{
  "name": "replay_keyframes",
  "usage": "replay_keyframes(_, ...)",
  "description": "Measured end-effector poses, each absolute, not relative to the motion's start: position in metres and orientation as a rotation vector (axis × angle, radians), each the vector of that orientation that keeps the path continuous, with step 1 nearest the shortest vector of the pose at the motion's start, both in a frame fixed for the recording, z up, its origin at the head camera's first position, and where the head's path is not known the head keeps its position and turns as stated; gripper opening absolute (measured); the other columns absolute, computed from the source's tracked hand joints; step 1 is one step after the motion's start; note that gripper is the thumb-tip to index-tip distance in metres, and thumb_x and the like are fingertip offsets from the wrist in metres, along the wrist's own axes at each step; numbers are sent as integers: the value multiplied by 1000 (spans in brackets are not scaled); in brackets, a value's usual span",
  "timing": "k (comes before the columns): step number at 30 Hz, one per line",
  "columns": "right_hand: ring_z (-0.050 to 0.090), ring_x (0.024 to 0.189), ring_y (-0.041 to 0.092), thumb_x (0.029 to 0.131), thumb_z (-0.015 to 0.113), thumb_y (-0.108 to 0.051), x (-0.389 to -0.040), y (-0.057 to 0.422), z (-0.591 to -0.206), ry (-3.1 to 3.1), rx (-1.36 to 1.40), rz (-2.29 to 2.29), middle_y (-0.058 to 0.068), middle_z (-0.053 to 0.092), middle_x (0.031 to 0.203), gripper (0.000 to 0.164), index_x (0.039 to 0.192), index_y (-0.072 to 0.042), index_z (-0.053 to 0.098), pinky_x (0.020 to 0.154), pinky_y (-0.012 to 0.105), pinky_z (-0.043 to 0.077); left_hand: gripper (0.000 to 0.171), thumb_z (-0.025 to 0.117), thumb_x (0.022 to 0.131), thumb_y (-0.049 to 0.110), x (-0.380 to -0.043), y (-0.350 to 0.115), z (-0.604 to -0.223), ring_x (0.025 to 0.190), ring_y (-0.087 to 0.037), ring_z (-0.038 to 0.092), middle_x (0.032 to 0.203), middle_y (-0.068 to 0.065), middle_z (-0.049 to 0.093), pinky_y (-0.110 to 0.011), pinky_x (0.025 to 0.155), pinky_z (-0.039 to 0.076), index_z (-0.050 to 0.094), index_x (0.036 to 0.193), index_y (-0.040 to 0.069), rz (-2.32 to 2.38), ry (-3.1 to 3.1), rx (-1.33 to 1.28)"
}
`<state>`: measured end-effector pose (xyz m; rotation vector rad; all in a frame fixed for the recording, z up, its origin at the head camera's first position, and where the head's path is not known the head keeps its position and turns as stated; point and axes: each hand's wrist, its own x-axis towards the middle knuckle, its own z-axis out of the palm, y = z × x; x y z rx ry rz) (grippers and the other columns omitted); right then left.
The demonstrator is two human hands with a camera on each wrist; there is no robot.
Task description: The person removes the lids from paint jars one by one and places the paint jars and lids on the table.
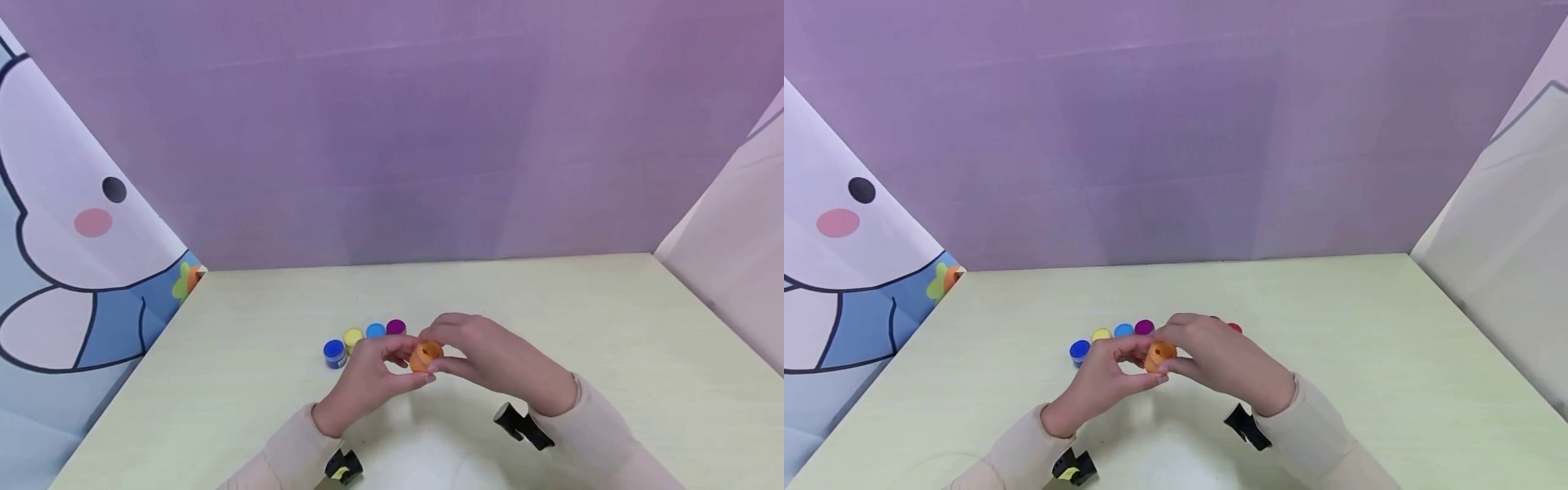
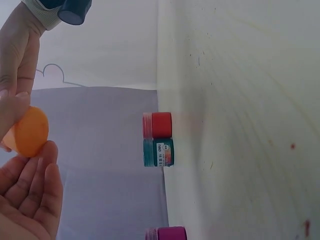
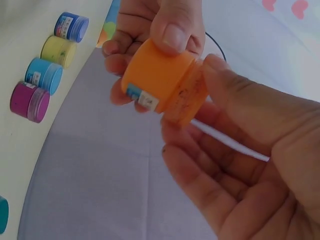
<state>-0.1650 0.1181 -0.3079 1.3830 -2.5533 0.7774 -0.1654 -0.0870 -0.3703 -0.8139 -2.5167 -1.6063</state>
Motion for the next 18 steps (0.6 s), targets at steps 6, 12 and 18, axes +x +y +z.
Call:
replay_keyframes(6,58,88,5,82,73,-11,-167,120,-309,-2483,1474,737,-7,63,96,22,102,-11,66,77,19,50,35,81,74,23,-165,-87,-371,78,-8,61,94,10,70,-33,73,56,70,106,12,-1629,-2510,-818)
replay_keyframes(12,58,91,7,81,73,-10,-167,122,-308,-2472,1526,688,-5,61,100,24,104,-10,66,80,19,50,35,82,73,22,-165,-87,-372,77,-8,61,93,8,70,-37,73,56,70,104,12,-1650,-2499,-832)
replay_keyframes(18,57,89,6,82,73,-12,-167,121,-307,-2497,1479,734,-7,61,98,22,102,-11,65,78,20,50,35,80,75,23,-166,-87,-373,78,-8,61,95,7,70,-32,73,56,70,107,13,-1633,-2480,-857)
